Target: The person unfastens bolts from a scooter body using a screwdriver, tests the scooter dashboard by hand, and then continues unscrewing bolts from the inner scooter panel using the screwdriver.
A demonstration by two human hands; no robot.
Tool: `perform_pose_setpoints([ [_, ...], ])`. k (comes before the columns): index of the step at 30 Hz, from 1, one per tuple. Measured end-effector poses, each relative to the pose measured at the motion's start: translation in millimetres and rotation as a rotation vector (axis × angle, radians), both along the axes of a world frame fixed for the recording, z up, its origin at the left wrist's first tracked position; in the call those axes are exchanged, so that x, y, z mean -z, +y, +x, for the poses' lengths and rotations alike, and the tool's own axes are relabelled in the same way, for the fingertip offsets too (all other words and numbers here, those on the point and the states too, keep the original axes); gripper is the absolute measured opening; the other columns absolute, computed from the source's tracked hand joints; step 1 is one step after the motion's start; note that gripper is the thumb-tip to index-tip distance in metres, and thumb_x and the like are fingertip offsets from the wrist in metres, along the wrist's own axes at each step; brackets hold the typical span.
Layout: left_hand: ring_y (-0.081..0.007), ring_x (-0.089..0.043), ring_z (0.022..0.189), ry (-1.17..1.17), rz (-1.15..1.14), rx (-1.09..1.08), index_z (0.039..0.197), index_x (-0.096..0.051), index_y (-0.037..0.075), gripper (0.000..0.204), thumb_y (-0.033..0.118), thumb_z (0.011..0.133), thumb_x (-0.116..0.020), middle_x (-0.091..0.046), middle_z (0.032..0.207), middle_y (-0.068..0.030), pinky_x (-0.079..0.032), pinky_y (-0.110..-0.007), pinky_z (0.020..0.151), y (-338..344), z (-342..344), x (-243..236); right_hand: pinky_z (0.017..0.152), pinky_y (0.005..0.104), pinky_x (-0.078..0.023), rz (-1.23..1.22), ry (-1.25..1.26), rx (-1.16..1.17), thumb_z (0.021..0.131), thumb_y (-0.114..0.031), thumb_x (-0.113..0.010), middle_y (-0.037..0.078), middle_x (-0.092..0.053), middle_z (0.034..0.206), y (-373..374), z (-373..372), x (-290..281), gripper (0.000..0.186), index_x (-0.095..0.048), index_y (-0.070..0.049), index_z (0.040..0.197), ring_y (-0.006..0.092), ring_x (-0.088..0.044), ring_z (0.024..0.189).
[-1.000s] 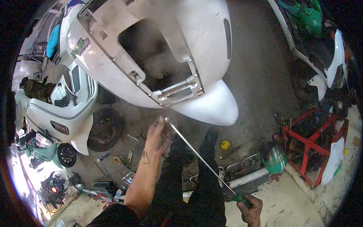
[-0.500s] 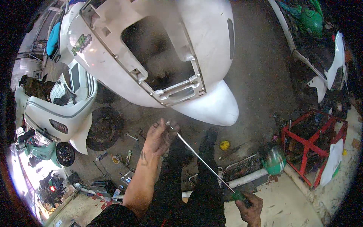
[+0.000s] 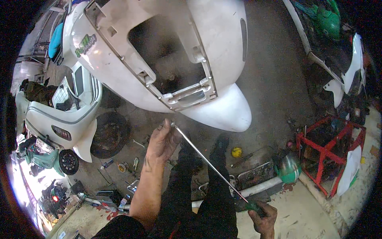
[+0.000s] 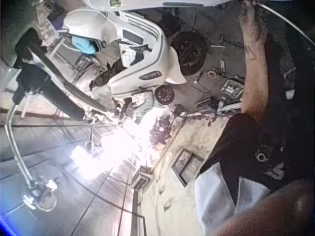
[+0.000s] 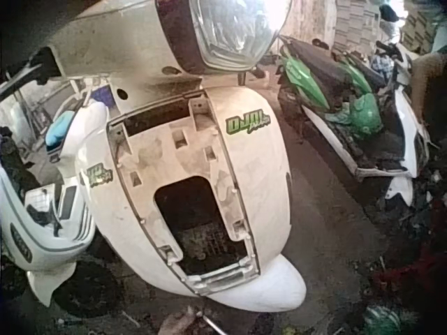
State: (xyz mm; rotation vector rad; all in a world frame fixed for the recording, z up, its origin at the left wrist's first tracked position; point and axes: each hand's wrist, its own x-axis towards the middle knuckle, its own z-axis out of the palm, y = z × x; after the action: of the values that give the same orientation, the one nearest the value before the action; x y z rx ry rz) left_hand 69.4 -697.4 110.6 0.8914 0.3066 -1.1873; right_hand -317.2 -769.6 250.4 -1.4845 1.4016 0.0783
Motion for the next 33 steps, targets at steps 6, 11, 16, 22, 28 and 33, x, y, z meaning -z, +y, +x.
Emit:
perform_pose_setpoints([
  [6,-0.0184,-0.064,0.093,-0.057,0.071,0.034,0.107,-0.06,0.005,0.027,0.027,0.093,-0.067,-0.065,0.104,-0.0073,-0.055,-0.035,0.08,3,0,6,0.067,0.0324,-0.051,-0.153,0.052,-0.172,0.078,-0.04,-0.076,0.01,-0.069,0.08,-7,7,-3,0.049,-0.069,0.005,0.096,0.0194,-0.063,0.07],
  [11,-0.0168,-0.063,0.091,-0.155,0.129,0.177,0.108,-0.06,0.003,0.028,0.026,0.092,-0.068,-0.065,0.104,-0.0071,-0.054,-0.032,0.076,8,12,10,0.05,0.0273,-0.047,0.577,-0.005,0.32,0.08,-0.035,-0.075,0.011,-0.067,0.077,-19,14,-20,0.047,-0.066,0.006,0.102,0.0142,-0.059,0.058],
  [16,-0.0184,-0.063,0.089,-0.118,0.244,0.085,0.107,-0.061,0.002,0.034,0.03,0.09,-0.071,-0.065,0.103,-0.0076,-0.053,-0.034,0.077,-10,7,2,0.046,0.023,-0.04,0.291,-0.071,0.187,0.086,-0.028,-0.071,0.006,-0.064,0.075,25,35,-11,0.046,-0.06,0.006,0.115,0.009,-0.052,0.054],
  [22,-0.0351,-0.063,0.105,-0.031,0.071,-0.045,0.112,-0.059,0.0,0.043,0.037,0.091,-0.067,-0.065,0.104,-0.0145,-0.053,-0.049,0.09,-35,-2,-17,0.07,0.033,-0.052,-0.009,-0.05,-0.017,0.086,-0.036,-0.07,0.011,-0.068,0.088,60,61,-5,0.053,-0.06,0.005,0.12,0.0186,-0.063,0.076],
  [28,-0.0339,-0.064,0.1,-0.016,0.134,-0.092,0.111,-0.059,0.0,0.041,0.034,0.092,-0.068,-0.063,0.106,-0.015,-0.054,-0.048,0.087,-41,4,-19,0.08,0.0343,-0.05,0.121,-0.029,0.051,0.087,-0.037,-0.07,0.015,-0.069,0.096,60,92,-7,0.056,-0.059,0.004,0.123,0.0213,-0.064,0.088],
  [33,-0.0304,-0.064,0.098,0.027,0.151,-0.144,0.114,-0.059,0.0,0.038,0.029,0.091,-0.069,-0.063,0.106,-0.0125,-0.054,-0.047,0.084,-45,9,-22,0.081,0.0344,-0.05,-0.024,-0.098,0.063,0.087,-0.036,-0.07,0.015,-0.068,0.098,78,98,2,0.052,-0.061,0.004,0.119,0.0231,-0.063,0.09],
])
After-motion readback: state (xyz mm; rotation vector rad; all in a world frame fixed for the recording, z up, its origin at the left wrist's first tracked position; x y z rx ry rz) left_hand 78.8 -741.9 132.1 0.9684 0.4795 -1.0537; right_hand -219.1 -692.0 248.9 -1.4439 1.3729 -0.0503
